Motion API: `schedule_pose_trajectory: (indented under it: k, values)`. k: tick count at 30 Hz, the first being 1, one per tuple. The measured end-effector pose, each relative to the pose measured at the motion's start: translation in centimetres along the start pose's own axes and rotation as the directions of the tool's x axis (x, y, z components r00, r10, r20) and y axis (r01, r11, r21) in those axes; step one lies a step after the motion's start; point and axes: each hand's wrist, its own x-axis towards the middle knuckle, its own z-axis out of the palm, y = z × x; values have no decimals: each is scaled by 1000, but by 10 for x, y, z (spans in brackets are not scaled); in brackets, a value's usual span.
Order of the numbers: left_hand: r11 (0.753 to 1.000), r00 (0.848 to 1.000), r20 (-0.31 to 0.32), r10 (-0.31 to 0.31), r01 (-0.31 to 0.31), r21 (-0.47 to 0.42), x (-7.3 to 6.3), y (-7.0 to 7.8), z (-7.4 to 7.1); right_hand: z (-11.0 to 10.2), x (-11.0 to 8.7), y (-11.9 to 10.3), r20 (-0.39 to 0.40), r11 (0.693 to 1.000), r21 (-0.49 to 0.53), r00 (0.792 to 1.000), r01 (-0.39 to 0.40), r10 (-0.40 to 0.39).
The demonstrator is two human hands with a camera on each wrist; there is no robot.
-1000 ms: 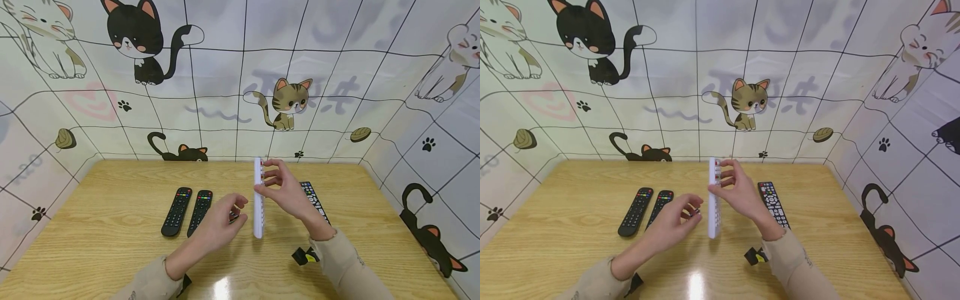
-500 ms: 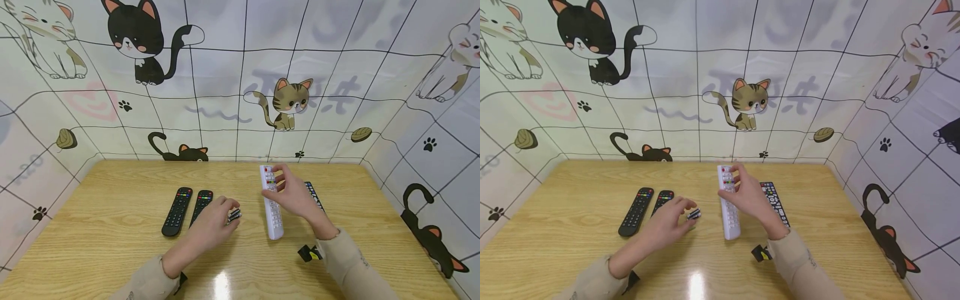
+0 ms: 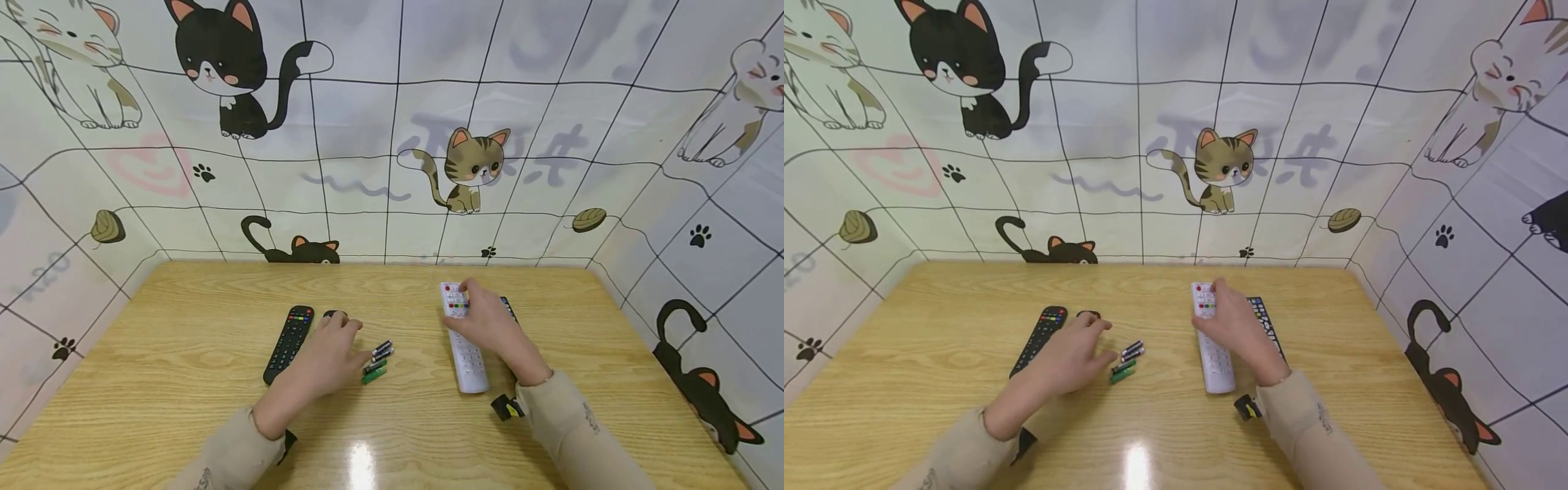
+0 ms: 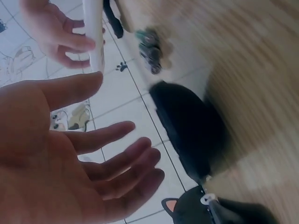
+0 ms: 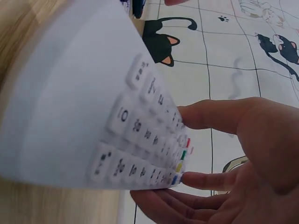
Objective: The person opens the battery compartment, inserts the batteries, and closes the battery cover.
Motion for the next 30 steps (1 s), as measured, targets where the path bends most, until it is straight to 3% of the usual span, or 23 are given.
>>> schedule_pose_trajectory:
  k: [7,14,18,30]
  values:
    - [985,998,3,-69,67,162,2,-8,2,3,3,9,51,993,-103,997,-53,59]
    - [976,996,-11,-86,87,199,5,-14,-1,5,5,13,109,977,-189,987,-99,121]
    - [973,995,-11,-99,99,210,6,-16,-4,7,6,15,122,968,-233,985,-88,119]
    - [969,985,55,-164,151,194,12,-17,-3,10,7,16,135,960,-268,984,-77,117]
